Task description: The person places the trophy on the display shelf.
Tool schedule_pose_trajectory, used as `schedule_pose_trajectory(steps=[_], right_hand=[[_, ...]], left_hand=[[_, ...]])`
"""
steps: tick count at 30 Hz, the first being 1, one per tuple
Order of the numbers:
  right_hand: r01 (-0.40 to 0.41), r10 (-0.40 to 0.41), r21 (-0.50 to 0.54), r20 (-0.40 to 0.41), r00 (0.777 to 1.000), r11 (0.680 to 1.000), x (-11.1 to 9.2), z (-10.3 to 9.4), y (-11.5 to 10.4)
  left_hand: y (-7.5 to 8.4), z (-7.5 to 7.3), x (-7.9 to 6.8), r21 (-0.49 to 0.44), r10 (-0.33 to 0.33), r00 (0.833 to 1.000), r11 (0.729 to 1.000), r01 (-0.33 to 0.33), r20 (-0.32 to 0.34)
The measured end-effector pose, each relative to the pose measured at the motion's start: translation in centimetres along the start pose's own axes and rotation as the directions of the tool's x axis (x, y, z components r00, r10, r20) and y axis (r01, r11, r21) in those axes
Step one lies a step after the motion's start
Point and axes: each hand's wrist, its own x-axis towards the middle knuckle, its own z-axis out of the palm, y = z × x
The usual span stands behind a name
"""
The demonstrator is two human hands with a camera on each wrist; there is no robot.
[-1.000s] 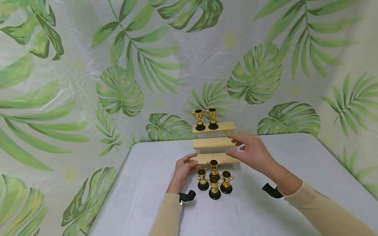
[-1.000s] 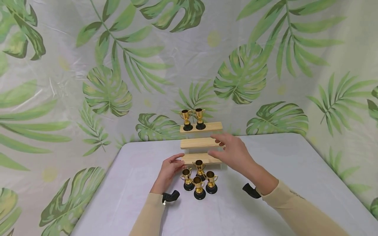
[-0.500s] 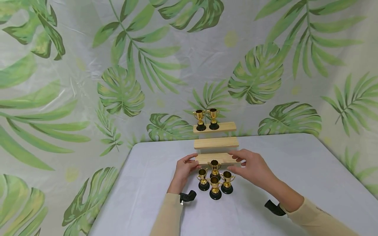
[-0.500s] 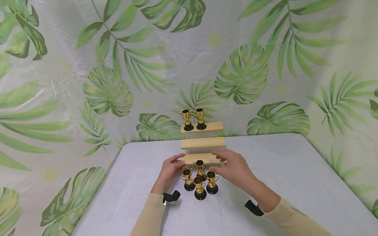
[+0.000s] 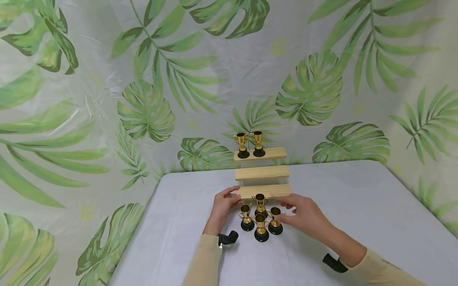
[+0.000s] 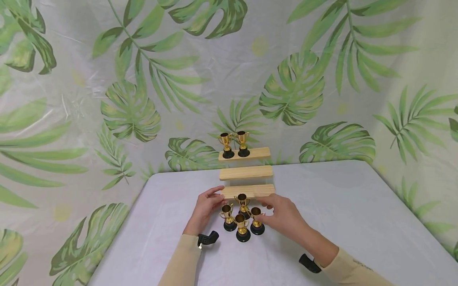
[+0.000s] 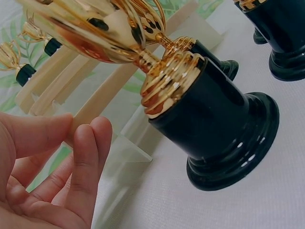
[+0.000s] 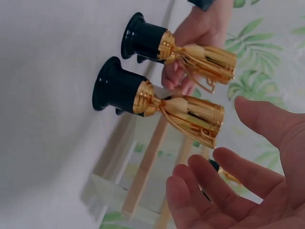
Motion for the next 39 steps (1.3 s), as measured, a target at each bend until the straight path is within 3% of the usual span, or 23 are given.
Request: schedule_pose_trajectory(steps=[20,27,39], right_hand=[[-0.011,0.01,-0.048,-0.015,1.0,0.999,0.4,2.3,0.4],[-0.052,0.051,-0.048,-0.013,0.999,0.997,0.4,2.8,0.2],[-0.034,0.033,-0.03,-0.05,0.998,0.999,0.5,3.3,0.4]], left_hand=[[-0.3,-0.2,0.4,0.001,0.009,1.0,1.0,-0.009,-0.011],[-0.4,-0.2,0.4,-0.012,0.008,1.0,1.0,-0.008,-0.004],[0.0,-0.3,0.2,-0.015,-0.008,1.0,1.0,0.008,0.001]])
